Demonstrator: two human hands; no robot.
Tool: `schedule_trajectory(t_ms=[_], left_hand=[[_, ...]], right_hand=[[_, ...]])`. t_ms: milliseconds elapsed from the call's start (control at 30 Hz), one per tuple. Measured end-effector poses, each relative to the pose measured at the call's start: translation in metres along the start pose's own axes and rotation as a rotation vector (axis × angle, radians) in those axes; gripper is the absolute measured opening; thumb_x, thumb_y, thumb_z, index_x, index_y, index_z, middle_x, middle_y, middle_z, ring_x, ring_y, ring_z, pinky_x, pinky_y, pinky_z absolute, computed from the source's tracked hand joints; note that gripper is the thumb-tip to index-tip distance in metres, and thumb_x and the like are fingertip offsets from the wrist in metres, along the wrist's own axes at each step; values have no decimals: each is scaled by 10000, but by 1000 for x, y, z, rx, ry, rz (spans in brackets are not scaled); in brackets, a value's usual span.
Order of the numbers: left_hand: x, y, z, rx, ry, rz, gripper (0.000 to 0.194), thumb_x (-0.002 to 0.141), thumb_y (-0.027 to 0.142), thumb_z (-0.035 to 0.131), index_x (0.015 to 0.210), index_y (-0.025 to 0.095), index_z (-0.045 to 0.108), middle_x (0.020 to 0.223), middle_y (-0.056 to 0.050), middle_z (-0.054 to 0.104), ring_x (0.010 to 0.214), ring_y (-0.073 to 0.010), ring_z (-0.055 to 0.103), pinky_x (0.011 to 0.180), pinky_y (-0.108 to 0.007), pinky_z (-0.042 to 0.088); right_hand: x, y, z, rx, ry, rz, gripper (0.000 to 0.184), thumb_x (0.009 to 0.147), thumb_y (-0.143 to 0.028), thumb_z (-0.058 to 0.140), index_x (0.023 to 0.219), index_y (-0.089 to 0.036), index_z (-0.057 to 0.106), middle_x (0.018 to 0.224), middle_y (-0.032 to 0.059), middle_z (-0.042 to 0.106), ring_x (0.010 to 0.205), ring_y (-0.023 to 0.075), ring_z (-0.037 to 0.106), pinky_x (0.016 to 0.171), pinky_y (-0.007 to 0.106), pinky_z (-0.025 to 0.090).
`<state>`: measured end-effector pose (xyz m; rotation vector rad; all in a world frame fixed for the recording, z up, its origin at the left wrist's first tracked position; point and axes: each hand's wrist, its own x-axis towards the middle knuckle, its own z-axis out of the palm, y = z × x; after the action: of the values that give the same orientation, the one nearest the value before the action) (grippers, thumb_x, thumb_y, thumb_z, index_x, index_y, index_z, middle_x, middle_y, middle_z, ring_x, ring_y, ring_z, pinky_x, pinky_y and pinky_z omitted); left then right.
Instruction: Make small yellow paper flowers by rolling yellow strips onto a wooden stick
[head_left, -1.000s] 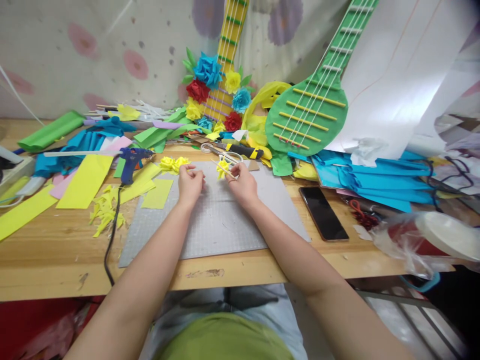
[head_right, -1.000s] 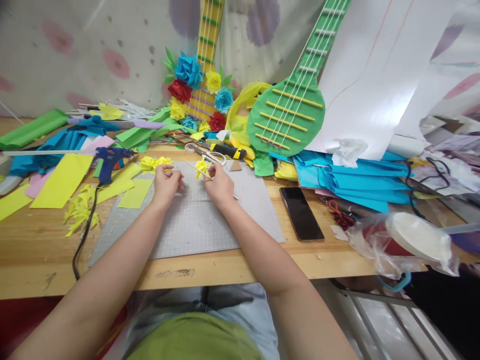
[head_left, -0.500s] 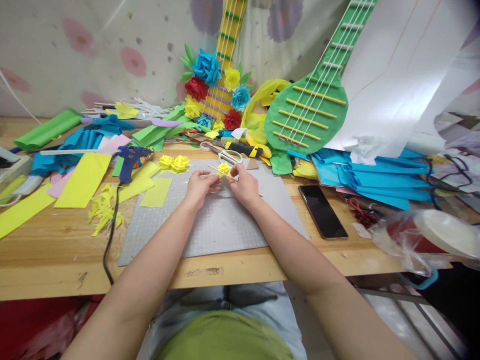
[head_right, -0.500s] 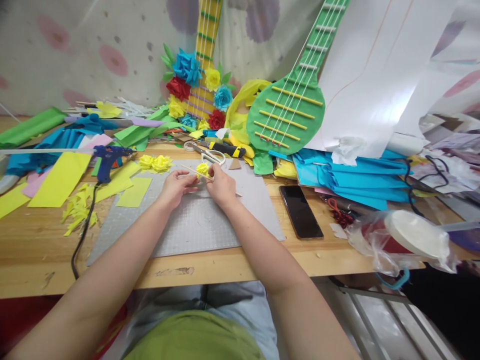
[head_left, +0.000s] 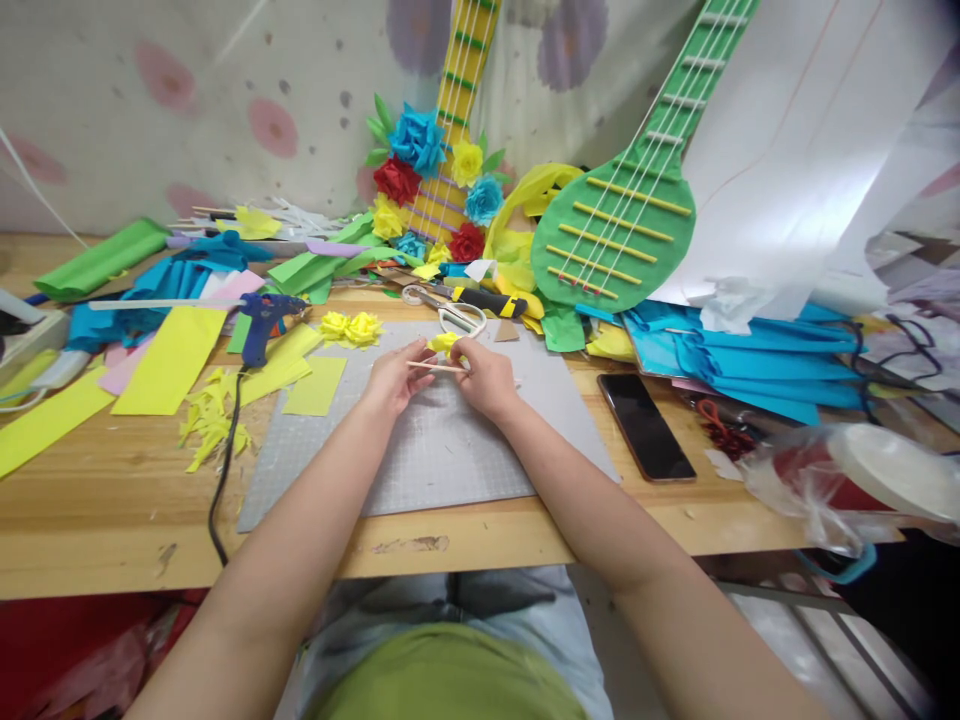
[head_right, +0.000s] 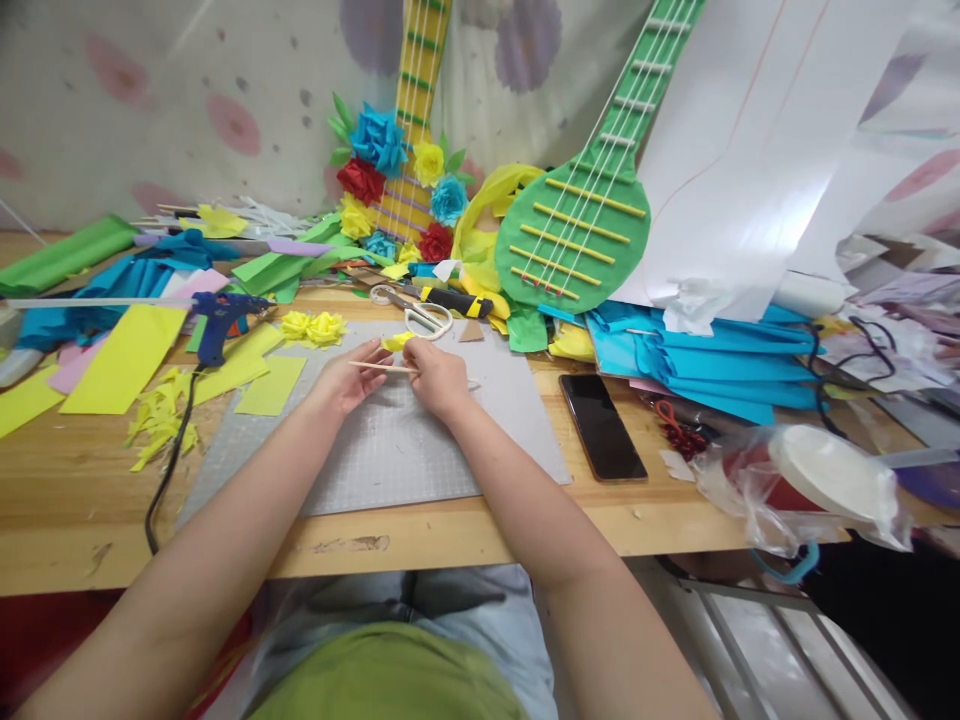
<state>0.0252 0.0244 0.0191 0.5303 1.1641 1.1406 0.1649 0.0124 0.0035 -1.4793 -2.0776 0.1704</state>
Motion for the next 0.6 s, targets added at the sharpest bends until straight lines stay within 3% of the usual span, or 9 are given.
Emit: schedule_trajectory(t_ms=[167, 300, 433, 600], left_hand=[[-3, 3, -1, 117, 108, 198, 267, 613, 242, 679, 776, 130, 499, 691, -20, 603, 576, -110, 601, 412, -170, 430], [-2, 2, -2, 132, 82, 153, 265, 617, 256, 673, 773, 122, 506, 691, -20, 599, 538, -96, 590, 407, -170, 420], [1, -1, -1, 167, 147, 197, 305, 618, 323, 668, 795, 131, 510, 657, -5, 581, 510, -99, 587, 403, -173, 406], [4, 1, -3, 147, 173, 182, 255, 592, 252, 675, 766, 128, 536, 643, 0, 579, 493, -81, 565, 398, -157, 392]], right_hand=[[-1, 3, -1, -11, -48, -89, 159, 778, -178, 380, 841, -227, 517, 901, -16, 618, 810, 127, 547, 647, 215, 331], [0, 3, -1, -23, -64, -92, 164, 787, -192, 379, 864, -229, 519, 916, -13, 614, 822, 129, 545, 653, 217, 331], [0, 3, -2, -12, -98, -131, 170, 773, -170, 385, 858, -226, 522, 905, -13, 612, 831, 127, 546, 653, 213, 328], [-1, 4, -3, -26, -108, -205, 178, 751, -142, 391, 841, -222, 523, 897, -11, 614, 803, 126, 542, 633, 215, 311]])
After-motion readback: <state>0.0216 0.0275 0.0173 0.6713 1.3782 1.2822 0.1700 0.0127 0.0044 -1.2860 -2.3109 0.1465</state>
